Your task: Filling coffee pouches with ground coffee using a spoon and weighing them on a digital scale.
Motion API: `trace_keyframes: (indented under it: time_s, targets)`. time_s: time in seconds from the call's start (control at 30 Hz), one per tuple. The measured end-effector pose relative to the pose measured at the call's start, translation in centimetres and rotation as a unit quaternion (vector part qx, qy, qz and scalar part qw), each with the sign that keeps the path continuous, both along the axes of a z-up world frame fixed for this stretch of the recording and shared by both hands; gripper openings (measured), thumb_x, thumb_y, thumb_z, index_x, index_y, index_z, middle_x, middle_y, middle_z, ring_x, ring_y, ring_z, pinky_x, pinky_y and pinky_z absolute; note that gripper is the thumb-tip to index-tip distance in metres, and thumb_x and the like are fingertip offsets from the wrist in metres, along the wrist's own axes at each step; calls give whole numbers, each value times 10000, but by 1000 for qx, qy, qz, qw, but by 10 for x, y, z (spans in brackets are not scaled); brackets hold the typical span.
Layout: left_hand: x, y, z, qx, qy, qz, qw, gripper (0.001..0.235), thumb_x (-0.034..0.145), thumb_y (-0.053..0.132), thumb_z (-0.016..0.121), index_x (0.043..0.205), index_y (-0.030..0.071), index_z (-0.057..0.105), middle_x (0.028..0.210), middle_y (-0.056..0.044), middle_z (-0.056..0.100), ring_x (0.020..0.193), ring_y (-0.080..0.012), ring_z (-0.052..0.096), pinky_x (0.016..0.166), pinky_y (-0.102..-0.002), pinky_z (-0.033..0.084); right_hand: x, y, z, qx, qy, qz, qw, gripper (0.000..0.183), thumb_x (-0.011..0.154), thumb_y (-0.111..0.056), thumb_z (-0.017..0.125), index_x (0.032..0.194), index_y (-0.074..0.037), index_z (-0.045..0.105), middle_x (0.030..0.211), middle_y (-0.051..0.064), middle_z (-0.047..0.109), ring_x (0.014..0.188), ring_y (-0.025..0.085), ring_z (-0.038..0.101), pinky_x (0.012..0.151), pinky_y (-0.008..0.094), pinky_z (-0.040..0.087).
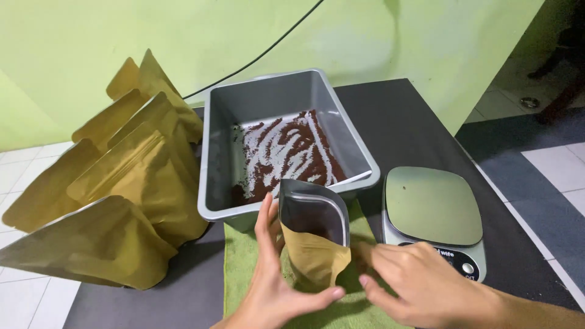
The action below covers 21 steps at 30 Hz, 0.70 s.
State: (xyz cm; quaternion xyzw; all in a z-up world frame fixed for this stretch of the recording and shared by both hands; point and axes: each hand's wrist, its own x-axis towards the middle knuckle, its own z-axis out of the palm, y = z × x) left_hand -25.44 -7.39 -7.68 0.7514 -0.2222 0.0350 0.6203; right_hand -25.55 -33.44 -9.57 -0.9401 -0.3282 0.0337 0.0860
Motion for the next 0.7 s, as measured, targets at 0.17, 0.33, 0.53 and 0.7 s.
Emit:
trace_keyframes:
  time_s: [0.17,0.33,0.53,0.7]
  targets:
    - [5,20,-56,29,-27,-39,998,1297,722,319,903,1574,48,-37,1637,-234,217,1507,-348,350,1217,-447,336,1,19,-15,32,25,23,999,554,1031,-637,477,1181,-120,606,1022,45,734,739,254,746,536,428,552]
    - [31,25,-60,180,-38,-111,977,1168,718,488,890,1552,32,210,1543,-185,361,1454,-327,334,1176,-482,292,-2,33,-19,157,-150,84,972,192,1000,-194,629,861,-75,688,749,56,690,570,194,651,455,364,516]
    - [31,-6,-50,59,-110,-172,977,929,714,355,918,1426,-20,454,1418,-198,603,1322,-304,578,1157,-442,410,-20,-1,-27,181,-232,38,955,200,960,-183,694,761,-167,715,595,-42,686,398,81,563,372,293,462]
    - [35,-74,-27,71,-79,-127,986,1025,725,464,845,1459,-10,310,1417,-185,474,1327,-284,472,1130,-421,406,-27,-69,-11,159,-287,-60,943,95,894,-160,687,818,-107,710,730,15,706,588,179,653,559,353,519]
